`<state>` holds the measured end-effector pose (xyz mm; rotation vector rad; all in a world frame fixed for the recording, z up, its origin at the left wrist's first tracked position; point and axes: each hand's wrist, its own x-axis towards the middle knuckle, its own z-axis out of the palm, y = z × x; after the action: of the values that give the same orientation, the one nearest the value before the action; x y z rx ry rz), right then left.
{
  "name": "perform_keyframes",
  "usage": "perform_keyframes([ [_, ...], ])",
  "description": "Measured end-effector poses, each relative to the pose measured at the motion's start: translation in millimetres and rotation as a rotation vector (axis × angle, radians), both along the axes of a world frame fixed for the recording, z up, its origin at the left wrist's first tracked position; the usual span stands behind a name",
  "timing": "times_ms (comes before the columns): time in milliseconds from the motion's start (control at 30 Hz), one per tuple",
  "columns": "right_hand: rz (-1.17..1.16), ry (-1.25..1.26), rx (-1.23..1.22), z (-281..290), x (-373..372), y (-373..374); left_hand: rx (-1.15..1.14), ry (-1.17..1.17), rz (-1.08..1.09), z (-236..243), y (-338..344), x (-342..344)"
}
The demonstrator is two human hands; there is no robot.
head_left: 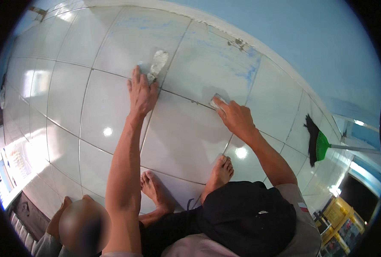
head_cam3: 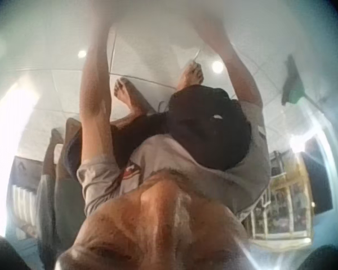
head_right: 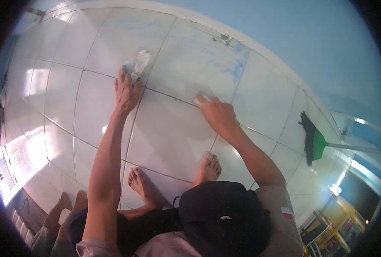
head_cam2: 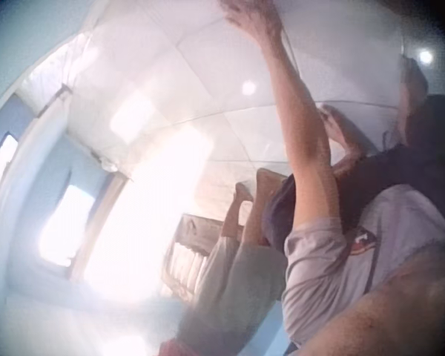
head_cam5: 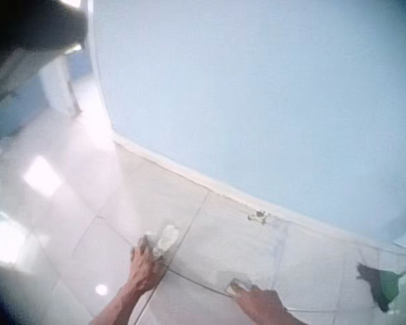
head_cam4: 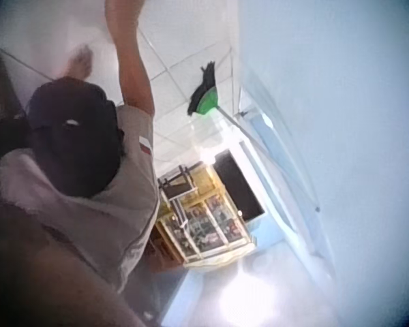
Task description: The person uses a putty knife to apply white grout into the gaps between white floor tiles. They spread the material along the seams and smooth it with the tool, working across multiple tile joints.
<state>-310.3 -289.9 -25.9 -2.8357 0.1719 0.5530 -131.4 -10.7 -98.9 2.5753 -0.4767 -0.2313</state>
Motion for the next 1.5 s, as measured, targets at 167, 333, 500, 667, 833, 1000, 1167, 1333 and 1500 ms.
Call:
perform_keyframes([
  [167,-0.156,0.019,-0.079,2.7,-58.3,-26.7,0.027,-0.031,0.016,-7.2,4.0,3.5],
  [333,-0.244,-0.08,-0.154,-13.0,-45.0,-48.8,0.07,-0.04,0.015,-18.7,-0.8,11.7],
  [500,-0.319,0.075,-0.134,2.3,-45.5,-35.1,0.021,-0.08,0.027,-14.5,-0.6,10.7],
  [667,-0.31,-0.013,-0.181,-5.9,-9.8,-67.1,0.02,-0.058,0.003,-12.1,-2.1,13.8],
  [833,-0.264,0.056,-0.209,0.2,-13.7,-64.4,0.041,-0.082,0.017,-11.4,-1.6,12.1],
  [1000,-0.24,-0.064,-0.145,-2.1,13.7,-91.6,0.033,-0.081,0.017,-13.0,-3.5,10.0],
  [1167,-0.186,0.083,-0.219,9.5,2.8,-82.6,0.049,-0.097,0.015,-12.2,-1.6,9.3],
  [1333,-0.114,-0.119,-0.181,-11.9,18.3,-120.1,0.019,-0.101,0.015,-11.3,-8.0,8.7],
  [1500,-0.137,0.077,-0.213,9.5,12.9,-106.3,0.06,-0.1,0.035,-11.8,-6.1,6.8],
])
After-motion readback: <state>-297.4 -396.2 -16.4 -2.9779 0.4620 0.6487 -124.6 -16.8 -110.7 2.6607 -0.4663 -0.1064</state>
